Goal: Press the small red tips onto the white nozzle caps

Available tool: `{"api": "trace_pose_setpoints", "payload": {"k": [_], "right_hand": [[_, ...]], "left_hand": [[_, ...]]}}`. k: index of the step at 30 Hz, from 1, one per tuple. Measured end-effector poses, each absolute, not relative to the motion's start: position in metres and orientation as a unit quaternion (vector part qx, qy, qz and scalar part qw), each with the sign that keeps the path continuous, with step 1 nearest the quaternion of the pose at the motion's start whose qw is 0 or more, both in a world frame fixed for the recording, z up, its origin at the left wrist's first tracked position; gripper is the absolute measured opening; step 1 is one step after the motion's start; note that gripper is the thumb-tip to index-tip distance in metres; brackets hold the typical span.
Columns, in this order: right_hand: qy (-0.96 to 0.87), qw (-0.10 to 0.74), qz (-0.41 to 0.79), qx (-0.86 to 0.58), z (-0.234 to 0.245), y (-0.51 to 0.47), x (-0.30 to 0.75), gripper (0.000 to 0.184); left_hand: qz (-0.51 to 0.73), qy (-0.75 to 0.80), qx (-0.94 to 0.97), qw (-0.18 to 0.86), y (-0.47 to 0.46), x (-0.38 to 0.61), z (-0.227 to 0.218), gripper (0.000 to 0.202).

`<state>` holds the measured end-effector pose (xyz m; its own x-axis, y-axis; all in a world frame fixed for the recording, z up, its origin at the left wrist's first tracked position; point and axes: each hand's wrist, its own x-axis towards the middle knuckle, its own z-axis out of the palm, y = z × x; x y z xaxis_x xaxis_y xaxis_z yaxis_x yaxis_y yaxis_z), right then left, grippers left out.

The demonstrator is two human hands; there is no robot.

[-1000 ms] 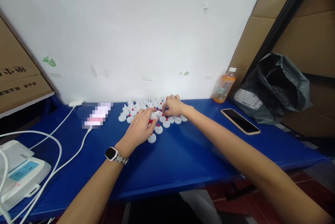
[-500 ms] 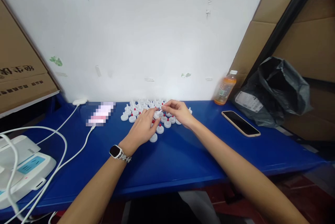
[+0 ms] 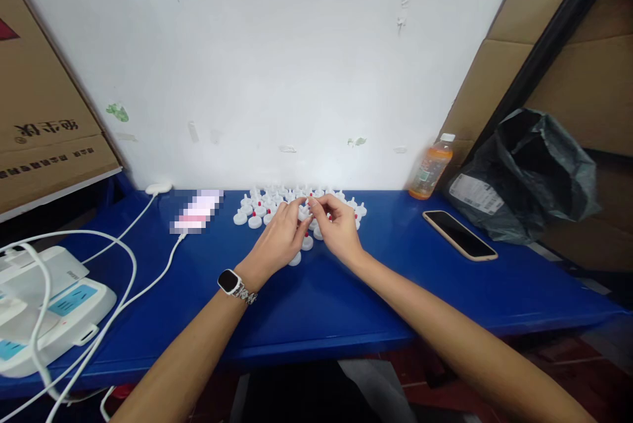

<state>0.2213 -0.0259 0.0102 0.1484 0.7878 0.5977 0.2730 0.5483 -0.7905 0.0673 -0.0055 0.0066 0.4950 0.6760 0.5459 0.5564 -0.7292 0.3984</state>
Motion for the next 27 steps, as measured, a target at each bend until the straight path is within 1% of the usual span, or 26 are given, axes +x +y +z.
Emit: {"api": "trace_pose_setpoints", "payload": {"k": [6,10,12,14,16,17,19,21,23,25,27], "right_hand": [[-0.645,0.606,0.155,-0.440,0.015,-0.034,0.217,0.029],[-0.649,0.605,0.169,-0.429,0.013,-0.032,0.221,0.023],[-0.653,0.597,0.188,-0.426,0.016,-0.023,0.228,0.020],[-0.655,0.588,0.196,-0.432,0.021,-0.008,0.241,0.017],[-0.654,0.577,0.175,-0.458,0.028,0.011,0.257,0.012],[-0.664,0.550,0.156,-0.482,0.030,0.021,0.265,0.009],[-0.697,0.470,0.131,-0.526,0.033,0.040,0.277,0.002],[-0.733,0.385,0.112,-0.550,0.033,0.053,0.282,0.005],[-0.761,0.318,0.095,-0.557,0.032,0.060,0.282,0.009],[-0.778,0.272,0.091,-0.558,0.031,0.063,0.278,0.012],[-0.786,0.244,0.106,-0.558,0.032,0.064,0.275,0.012]], "left_hand": [[0.368,0.331,0.863,0.099,-0.006,0.066,0.006,0.040],[0.352,0.345,0.865,0.089,-0.007,0.071,0.006,0.041],[0.342,0.363,0.864,0.067,-0.005,0.072,0.007,0.047],[0.342,0.377,0.859,0.049,-0.001,0.070,0.008,0.059],[0.350,0.389,0.851,0.043,0.002,0.065,0.009,0.067],[0.353,0.395,0.847,0.042,0.004,0.062,0.010,0.065],[0.355,0.406,0.841,0.038,0.005,0.058,0.012,0.054],[0.353,0.407,0.842,0.034,0.005,0.056,0.013,0.043],[0.352,0.399,0.846,0.035,0.003,0.057,0.013,0.038],[0.349,0.391,0.851,0.041,0.001,0.060,0.012,0.036],[0.344,0.387,0.854,0.046,0.000,0.061,0.011,0.034]]}}
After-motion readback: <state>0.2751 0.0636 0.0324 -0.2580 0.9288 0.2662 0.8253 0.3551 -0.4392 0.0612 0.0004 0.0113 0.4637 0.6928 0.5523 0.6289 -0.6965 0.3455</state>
